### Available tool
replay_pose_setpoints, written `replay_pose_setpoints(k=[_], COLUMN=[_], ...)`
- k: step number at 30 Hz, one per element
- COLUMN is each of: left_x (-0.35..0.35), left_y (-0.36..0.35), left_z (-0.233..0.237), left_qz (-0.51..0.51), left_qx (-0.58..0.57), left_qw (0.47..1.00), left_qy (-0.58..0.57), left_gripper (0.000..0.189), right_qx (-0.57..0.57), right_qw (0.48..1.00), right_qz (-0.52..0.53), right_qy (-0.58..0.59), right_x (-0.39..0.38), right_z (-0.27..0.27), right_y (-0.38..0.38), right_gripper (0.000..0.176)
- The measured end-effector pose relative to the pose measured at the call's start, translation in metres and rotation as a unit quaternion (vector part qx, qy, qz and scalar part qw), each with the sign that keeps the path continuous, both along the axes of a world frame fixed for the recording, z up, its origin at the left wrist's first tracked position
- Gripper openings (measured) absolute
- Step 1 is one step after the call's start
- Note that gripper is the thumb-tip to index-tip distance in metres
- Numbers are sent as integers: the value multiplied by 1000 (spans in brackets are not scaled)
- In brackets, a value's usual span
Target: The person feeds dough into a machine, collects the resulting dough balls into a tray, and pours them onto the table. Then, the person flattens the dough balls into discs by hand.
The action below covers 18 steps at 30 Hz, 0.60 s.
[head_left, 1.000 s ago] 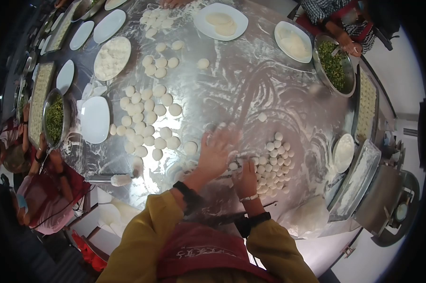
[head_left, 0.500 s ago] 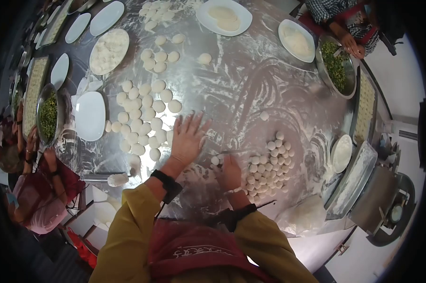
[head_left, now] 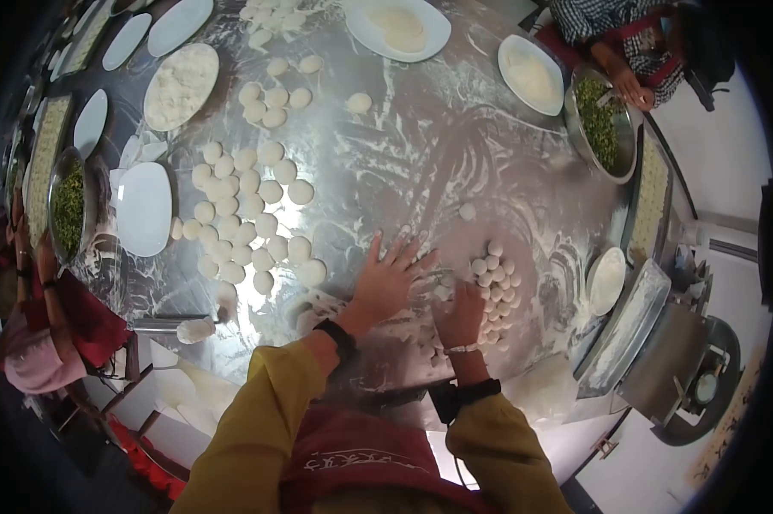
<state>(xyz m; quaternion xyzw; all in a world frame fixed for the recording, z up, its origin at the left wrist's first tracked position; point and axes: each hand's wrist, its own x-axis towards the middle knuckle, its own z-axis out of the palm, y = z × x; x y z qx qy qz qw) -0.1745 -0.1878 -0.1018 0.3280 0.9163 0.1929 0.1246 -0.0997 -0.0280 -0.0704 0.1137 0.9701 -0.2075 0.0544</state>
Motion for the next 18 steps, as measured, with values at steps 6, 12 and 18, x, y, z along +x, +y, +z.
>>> replay_pose_setpoints(k=[6,12,18], left_x=[-19,-18,4], left_y=[-66,-42,7], left_z=[4,24,-5], left_qz=[51,100,-4], left_qx=[-43,15,9], left_qw=[995,993,999], left_qy=[75,63,38], left_gripper=[57,55,57], right_qx=[-215,-150,20], right_qw=[976,986,997], right_qz=[19,22,-46], right_qy=[17,65,64], right_x=[-8,-1,15], right_z=[-10,-23,-1], right_y=[-66,-66,22], right_gripper=[29,30,44])
